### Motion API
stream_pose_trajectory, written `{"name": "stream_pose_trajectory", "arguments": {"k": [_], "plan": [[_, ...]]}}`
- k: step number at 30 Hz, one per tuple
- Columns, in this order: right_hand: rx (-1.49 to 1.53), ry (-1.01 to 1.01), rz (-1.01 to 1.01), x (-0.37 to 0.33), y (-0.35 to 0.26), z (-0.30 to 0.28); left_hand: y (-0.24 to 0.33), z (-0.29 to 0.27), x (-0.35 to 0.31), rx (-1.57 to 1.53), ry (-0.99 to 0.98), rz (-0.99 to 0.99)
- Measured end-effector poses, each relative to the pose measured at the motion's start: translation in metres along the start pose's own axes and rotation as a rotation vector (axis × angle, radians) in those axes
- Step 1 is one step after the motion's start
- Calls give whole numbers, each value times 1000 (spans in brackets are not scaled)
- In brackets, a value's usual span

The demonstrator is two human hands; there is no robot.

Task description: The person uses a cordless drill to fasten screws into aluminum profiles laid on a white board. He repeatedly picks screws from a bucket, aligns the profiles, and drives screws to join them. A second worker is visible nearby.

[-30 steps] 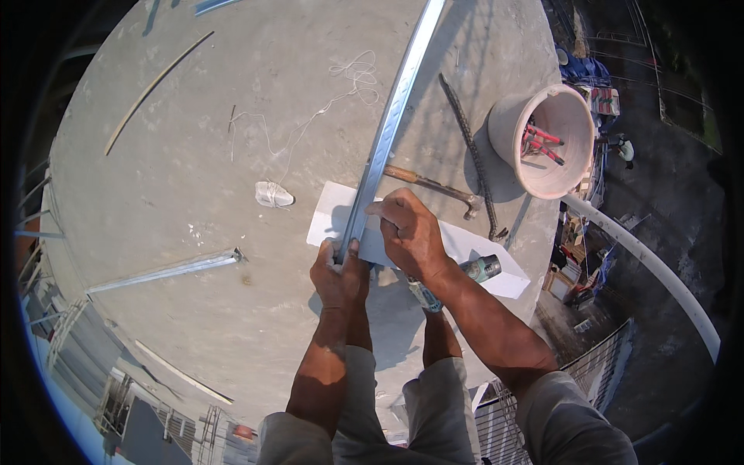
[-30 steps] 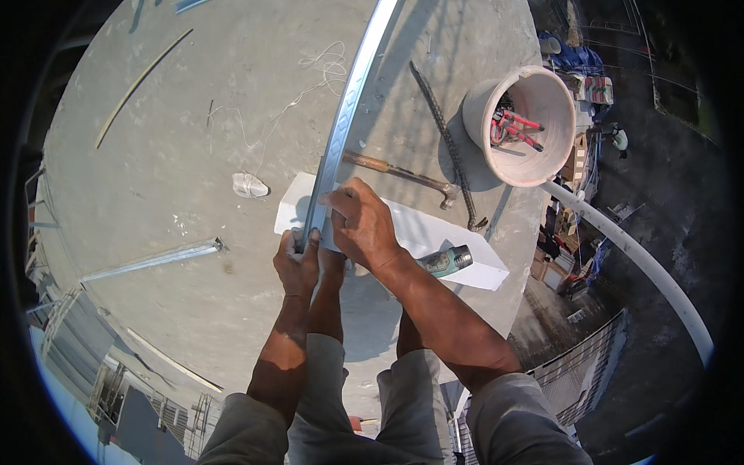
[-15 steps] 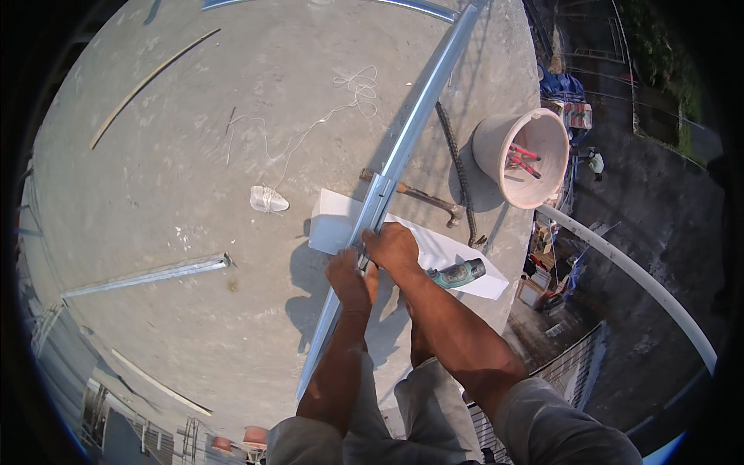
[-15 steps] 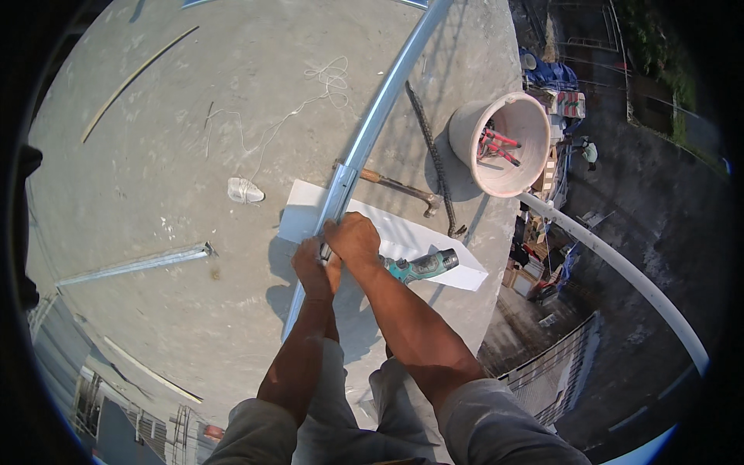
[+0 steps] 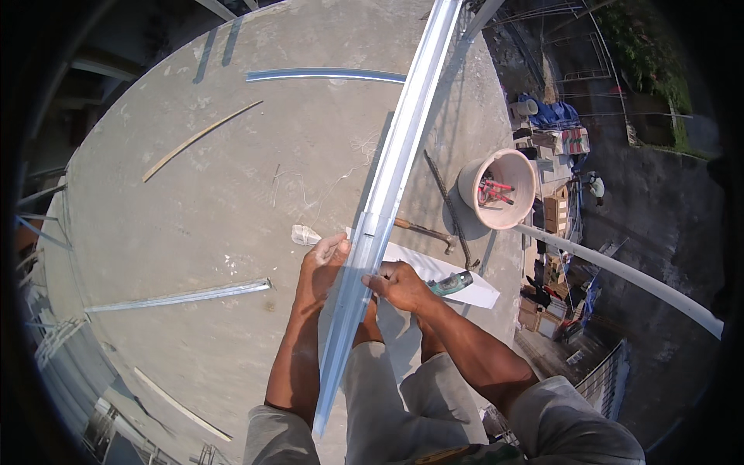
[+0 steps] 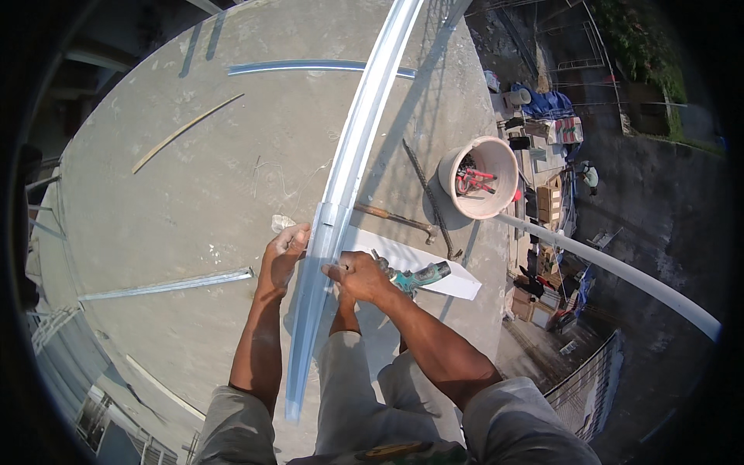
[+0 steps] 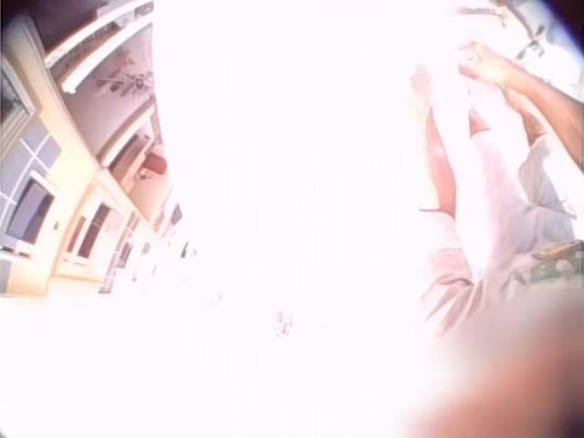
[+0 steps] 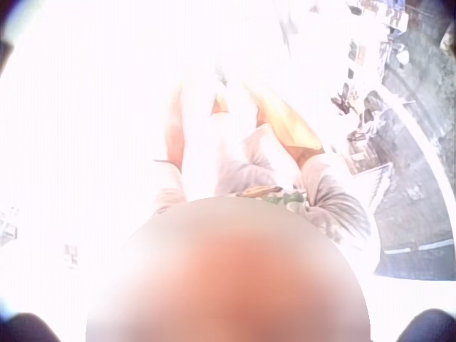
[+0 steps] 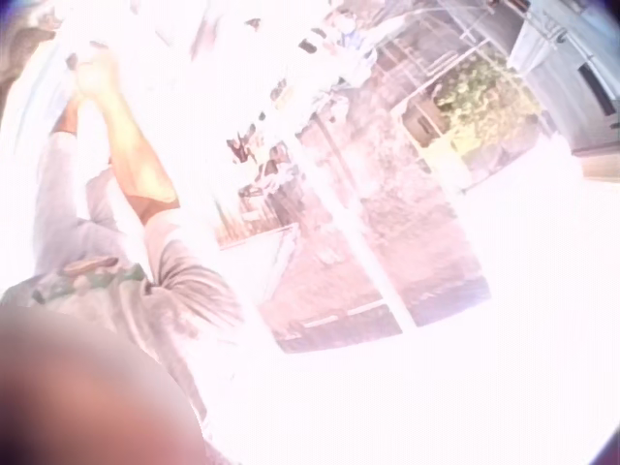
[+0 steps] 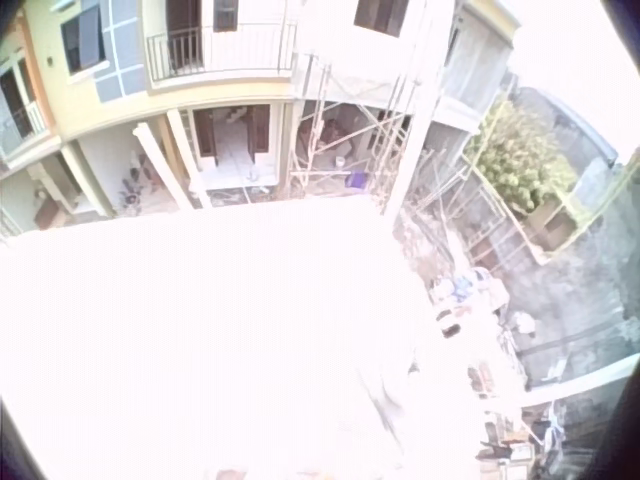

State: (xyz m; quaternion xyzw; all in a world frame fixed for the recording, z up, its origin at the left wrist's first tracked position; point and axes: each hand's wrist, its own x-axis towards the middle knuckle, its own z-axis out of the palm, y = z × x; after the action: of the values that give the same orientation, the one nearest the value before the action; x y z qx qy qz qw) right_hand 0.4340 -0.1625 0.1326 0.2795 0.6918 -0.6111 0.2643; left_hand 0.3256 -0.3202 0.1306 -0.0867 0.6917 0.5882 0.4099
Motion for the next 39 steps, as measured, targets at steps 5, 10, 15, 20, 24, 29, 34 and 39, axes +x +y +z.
{"name": "stream_pose_trajectory", "arguments": {"k": [5,10,15,20,24,29,34,39], "plan": [[-60,-69,-187,-51,-86,-15,99,2,-33,-118,-385,-65],[-155,27,-193,-110,-166,-31,180,12,-93,-234,-250,97],[-273,72,-392,-156,-216,-33,253,3,-143,-260,-178,218],[-326,171,-665,-189,-271,-26,320,-11,-190,-265,-211,397],[-323,204,-806,-220,-311,-30,360,-15,-233,-329,-330,524],[-261,242,-997,-250,-350,-36,401,-23,-276,-266,-454,618],[-276,337,-1196,-273,-381,-40,422,-16,-307,-349,-549,685],[-268,371,-1190,-296,-396,-45,437,-6,-325,-301,-514,854]]}}
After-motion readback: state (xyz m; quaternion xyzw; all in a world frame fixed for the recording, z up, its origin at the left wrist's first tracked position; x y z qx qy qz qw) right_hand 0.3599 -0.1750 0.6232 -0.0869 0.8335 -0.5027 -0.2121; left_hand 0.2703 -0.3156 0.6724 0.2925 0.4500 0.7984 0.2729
